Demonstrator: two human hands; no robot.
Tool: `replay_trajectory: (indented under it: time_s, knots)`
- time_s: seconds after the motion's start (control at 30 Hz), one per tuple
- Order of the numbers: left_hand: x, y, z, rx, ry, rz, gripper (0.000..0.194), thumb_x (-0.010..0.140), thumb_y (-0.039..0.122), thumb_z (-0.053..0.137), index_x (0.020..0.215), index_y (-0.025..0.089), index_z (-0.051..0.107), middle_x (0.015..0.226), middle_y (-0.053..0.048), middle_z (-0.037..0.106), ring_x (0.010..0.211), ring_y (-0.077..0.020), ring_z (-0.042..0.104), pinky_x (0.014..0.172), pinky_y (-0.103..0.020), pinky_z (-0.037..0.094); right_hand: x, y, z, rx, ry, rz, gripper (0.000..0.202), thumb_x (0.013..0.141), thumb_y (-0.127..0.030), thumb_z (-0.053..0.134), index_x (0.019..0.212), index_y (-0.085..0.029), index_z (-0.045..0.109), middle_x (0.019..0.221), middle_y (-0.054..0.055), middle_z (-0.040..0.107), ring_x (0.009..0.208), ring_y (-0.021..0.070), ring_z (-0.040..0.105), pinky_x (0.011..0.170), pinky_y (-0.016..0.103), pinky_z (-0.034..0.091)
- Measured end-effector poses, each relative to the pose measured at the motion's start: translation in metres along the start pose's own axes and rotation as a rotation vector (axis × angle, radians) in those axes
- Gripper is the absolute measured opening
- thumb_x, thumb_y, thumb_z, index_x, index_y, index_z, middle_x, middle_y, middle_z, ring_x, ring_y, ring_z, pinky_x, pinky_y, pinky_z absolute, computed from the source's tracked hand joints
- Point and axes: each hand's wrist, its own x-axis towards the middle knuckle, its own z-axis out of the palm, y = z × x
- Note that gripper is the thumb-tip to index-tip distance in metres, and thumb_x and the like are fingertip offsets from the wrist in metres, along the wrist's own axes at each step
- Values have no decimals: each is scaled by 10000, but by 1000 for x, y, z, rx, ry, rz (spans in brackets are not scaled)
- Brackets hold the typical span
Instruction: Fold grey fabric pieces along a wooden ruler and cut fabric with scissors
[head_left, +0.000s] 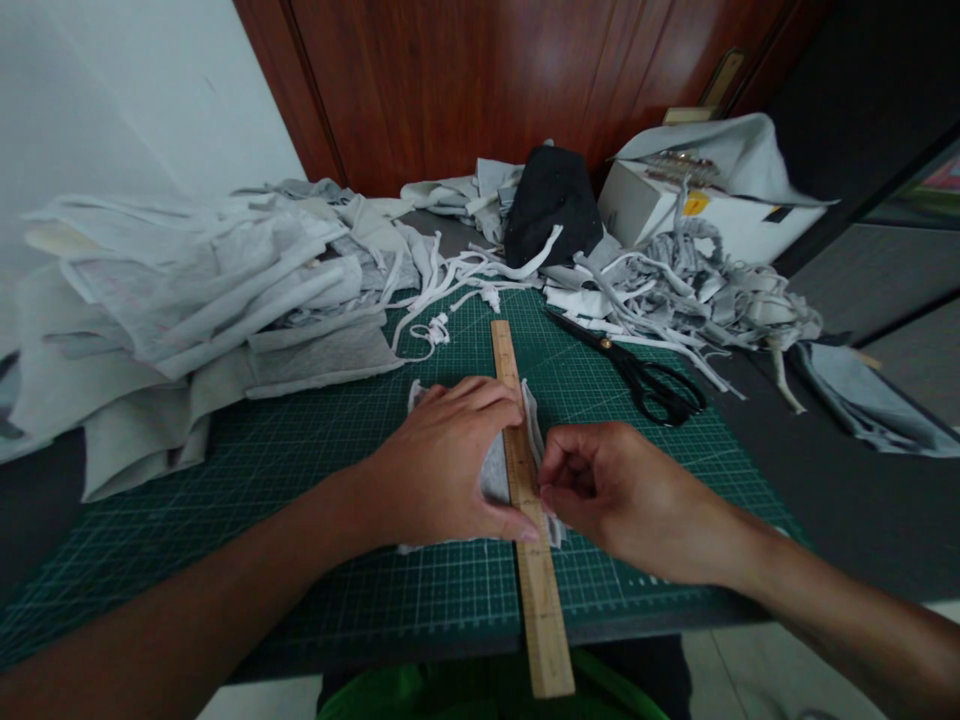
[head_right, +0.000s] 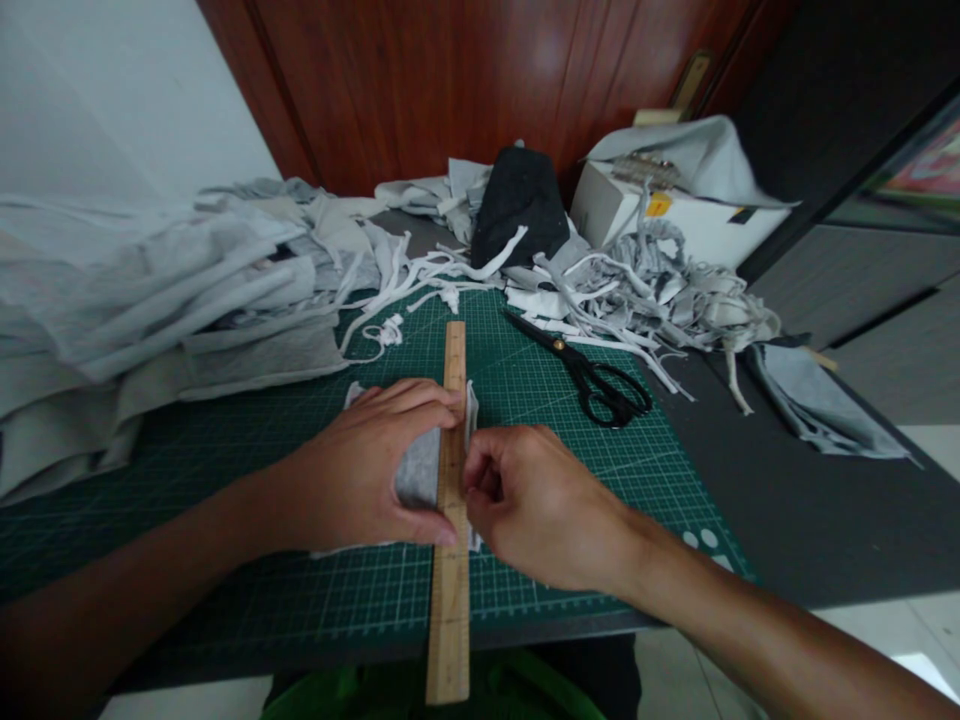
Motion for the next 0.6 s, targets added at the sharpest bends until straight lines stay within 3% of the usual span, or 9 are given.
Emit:
replay_trajectory:
  time_s: [0.27, 0.47, 0.6]
  knots:
    - [2, 1, 0, 0, -2, 3, 774, 606, 682, 924, 1178, 241, 646, 1408, -88, 632, 1319, -356, 544, 1070, -505, 425, -1, -3, 1, -25, -111, 9, 182, 778, -20, 587, 729, -191, 623, 663, -38, 648, 573, 104, 558, 485, 213, 371]
    - [2, 2, -1, 10, -13, 5, 668, 621, 677, 913, 1069, 247, 671, 1363, -82, 635, 1285, -361, 554, 1040, -502, 429, 15, 0, -4, -60, -38, 11, 177, 724, -21, 612, 716, -195, 640, 650, -28, 676, 577, 123, 607, 501, 226, 402]
    - [2, 1, -1, 42, -14, 0, 694, 606, 675, 920, 1087, 244, 662, 1305, -77, 647, 1248, -355, 565, 1012, -494, 433, 30, -2, -10, -85, 10, 10, 190, 702, -12, 615, 706, -199, 641, 650, -26, 691, 587, 129, 617, 521, 229, 415]
